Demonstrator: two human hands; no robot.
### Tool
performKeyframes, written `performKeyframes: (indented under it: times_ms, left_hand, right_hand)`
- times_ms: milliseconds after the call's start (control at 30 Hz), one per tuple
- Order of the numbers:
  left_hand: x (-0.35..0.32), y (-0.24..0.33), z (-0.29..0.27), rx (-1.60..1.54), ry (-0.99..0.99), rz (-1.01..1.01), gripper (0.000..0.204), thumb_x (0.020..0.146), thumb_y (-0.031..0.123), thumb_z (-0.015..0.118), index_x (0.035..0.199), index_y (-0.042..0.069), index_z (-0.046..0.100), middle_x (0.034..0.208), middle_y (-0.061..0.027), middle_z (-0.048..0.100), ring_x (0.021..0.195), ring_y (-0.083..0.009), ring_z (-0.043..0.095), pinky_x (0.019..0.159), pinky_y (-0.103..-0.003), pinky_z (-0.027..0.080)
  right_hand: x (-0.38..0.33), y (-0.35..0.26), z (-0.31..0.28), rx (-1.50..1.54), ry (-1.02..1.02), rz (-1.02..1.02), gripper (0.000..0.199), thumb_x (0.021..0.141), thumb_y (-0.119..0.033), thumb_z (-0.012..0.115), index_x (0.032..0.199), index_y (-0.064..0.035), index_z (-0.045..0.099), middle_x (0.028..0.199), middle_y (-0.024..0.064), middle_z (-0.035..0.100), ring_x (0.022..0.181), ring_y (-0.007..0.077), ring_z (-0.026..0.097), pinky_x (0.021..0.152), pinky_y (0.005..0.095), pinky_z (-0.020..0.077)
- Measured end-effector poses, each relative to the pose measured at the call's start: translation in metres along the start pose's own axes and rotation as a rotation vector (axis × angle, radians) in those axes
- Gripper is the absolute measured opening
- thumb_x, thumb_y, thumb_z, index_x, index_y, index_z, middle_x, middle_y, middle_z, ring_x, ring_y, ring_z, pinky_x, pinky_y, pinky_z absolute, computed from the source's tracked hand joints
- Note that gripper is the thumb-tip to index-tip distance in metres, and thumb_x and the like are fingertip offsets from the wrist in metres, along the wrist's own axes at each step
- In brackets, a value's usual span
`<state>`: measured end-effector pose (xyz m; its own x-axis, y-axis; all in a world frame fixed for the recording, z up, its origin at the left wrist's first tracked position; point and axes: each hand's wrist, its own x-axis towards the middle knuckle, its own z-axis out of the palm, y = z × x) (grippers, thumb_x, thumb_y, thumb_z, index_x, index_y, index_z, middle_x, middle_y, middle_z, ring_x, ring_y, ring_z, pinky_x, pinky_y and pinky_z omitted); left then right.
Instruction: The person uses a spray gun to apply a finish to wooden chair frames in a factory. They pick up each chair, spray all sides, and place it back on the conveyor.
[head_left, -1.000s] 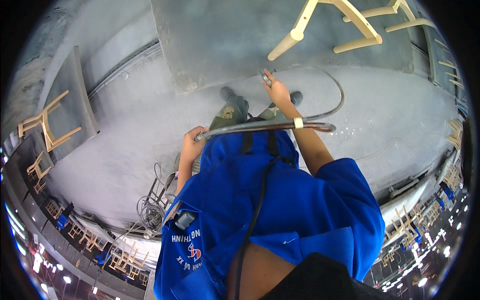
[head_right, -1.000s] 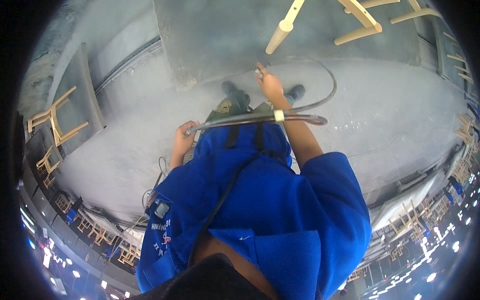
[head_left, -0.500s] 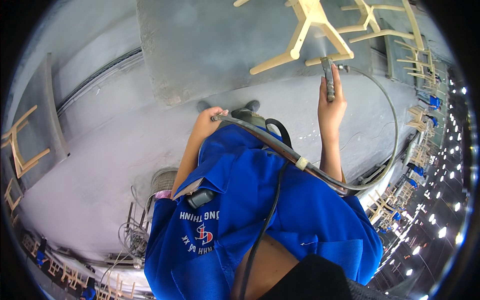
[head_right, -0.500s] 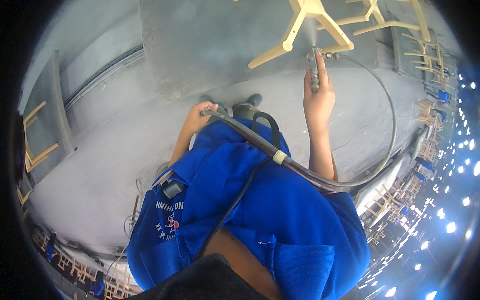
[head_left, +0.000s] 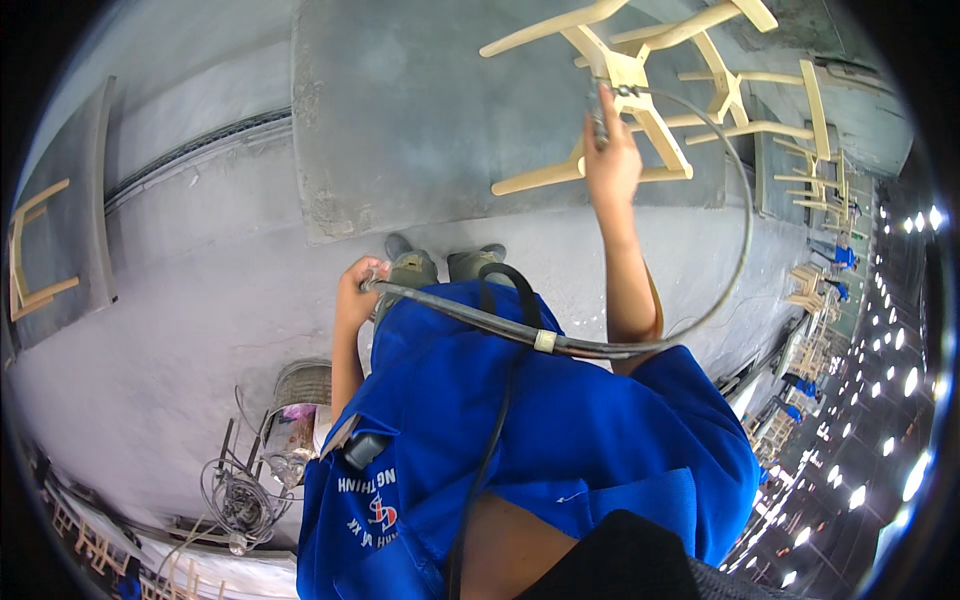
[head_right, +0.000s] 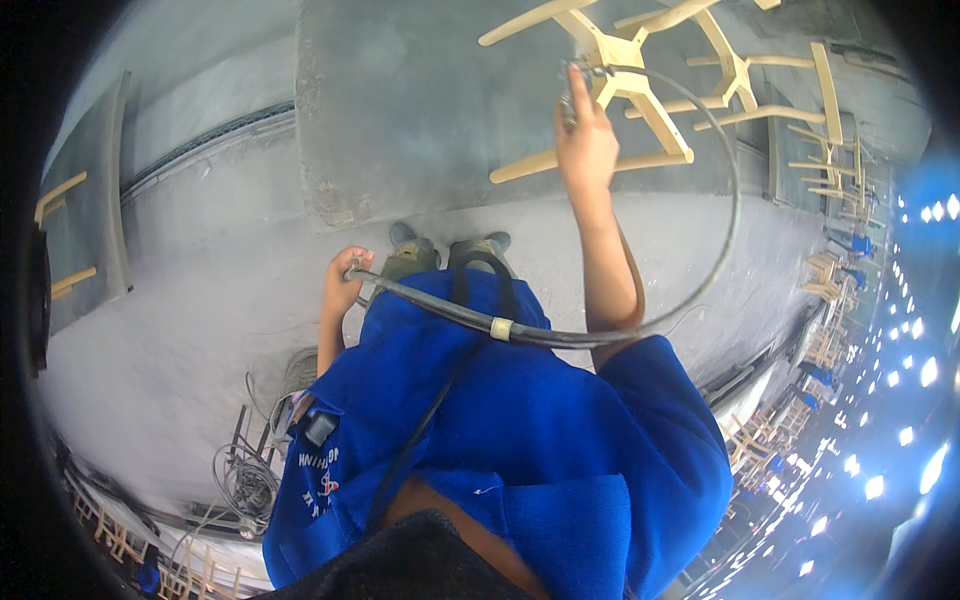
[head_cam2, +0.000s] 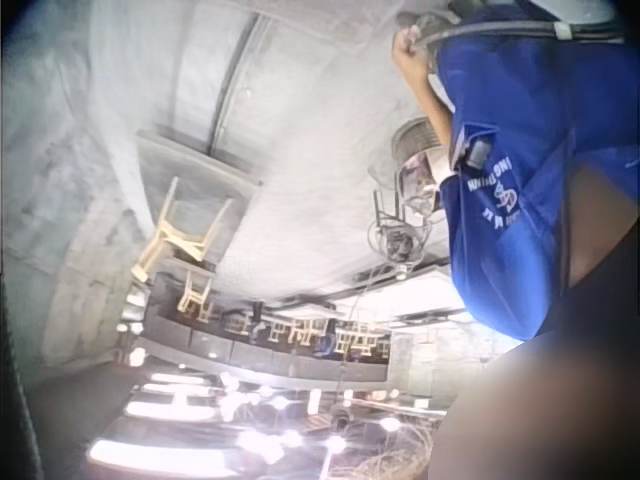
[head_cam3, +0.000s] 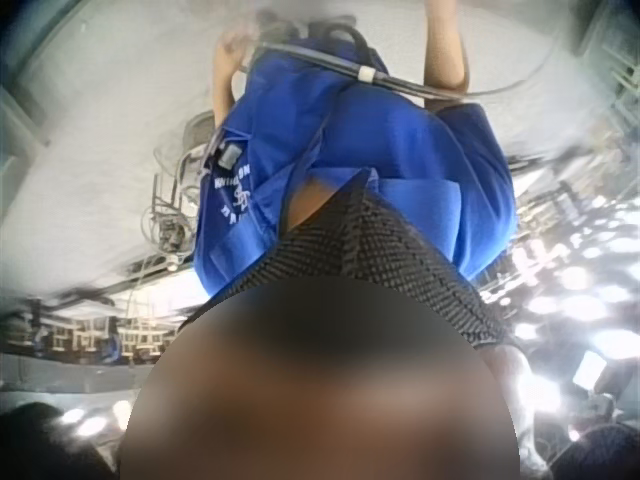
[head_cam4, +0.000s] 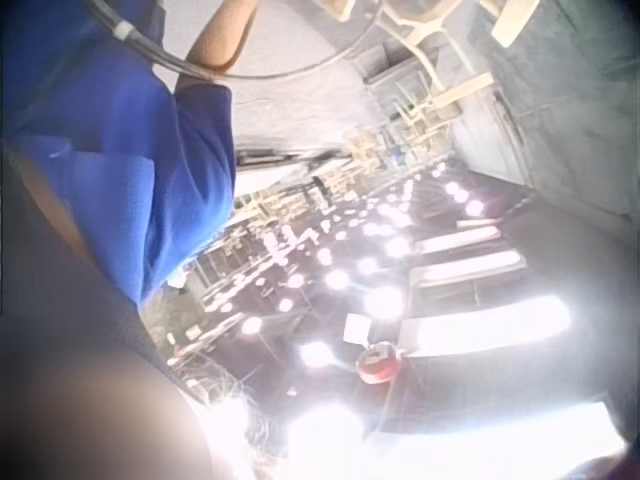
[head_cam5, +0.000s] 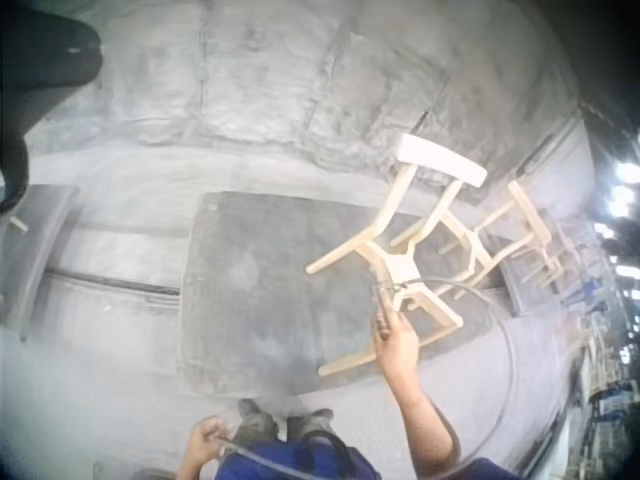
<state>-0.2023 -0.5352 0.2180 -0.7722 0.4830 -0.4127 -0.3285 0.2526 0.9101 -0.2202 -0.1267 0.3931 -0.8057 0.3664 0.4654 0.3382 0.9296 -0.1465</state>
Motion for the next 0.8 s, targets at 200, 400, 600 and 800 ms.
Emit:
performKeyframes:
  times_ms: [200,400,600,800]
  left_hand:
    - [-0.057,-0.005,-0.009,0.035,0.206,-0.074,0.013,0.087,-0.001,0.065,0.1,0.001,0.065,0.087,-0.0047,0.07,0.084,-0.0094,0.063,0.078,-0.024,0.049]
    - [-0.092,-0.003,-0.003,0.125,0.321,-0.146,0.02,0.085,-0.005,0.063,0.104,-0.001,0.065,0.098,-0.0076,0.072,0.092,-0.0135,0.066,0.084,-0.027,0.05]
    - [-0.055,0.018,0.0,0.066,0.217,-0.099,0.019,0.085,-0.003,0.063,0.103,-0.001,0.066,0.094,-0.0068,0.072,0.092,-0.0127,0.065,0.086,-0.027,0.05]
    - [-0.002,0.056,0.017,-0.033,-0.075,0.158,0.021,0.083,-0.007,0.062,0.102,-0.001,0.065,0.094,-0.0062,0.073,0.091,-0.0125,0.066,0.083,-0.028,0.05]
  right_hand:
    - [0.035,-0.015,0.166,0.006,-0.391,0.101,0.065,0.092,-0.025,0.069,0.151,-0.0314,0.043,0.093,0.0175,0.068,0.084,0.0376,0.07,0.078,0.0483,0.0562]
    - [0.029,-0.04,0.221,0.125,-0.624,0.232,0.057,0.095,-0.029,0.063,0.149,-0.0309,0.046,0.092,0.0191,0.071,0.092,0.0381,0.07,0.085,0.0496,0.0549]
    - [0.073,-0.029,0.102,-0.021,-0.379,0.059,0.049,0.097,-0.034,0.061,0.146,-0.0317,0.051,0.085,0.021,0.071,0.089,0.0375,0.07,0.08,0.0481,0.0564]
    - [0.118,-0.008,-0.064,0.062,0.051,-0.126,0.048,0.093,-0.029,0.071,0.139,-0.0342,0.059,0.099,0.0137,0.074,0.083,0.032,0.072,0.072,0.0425,0.0568]
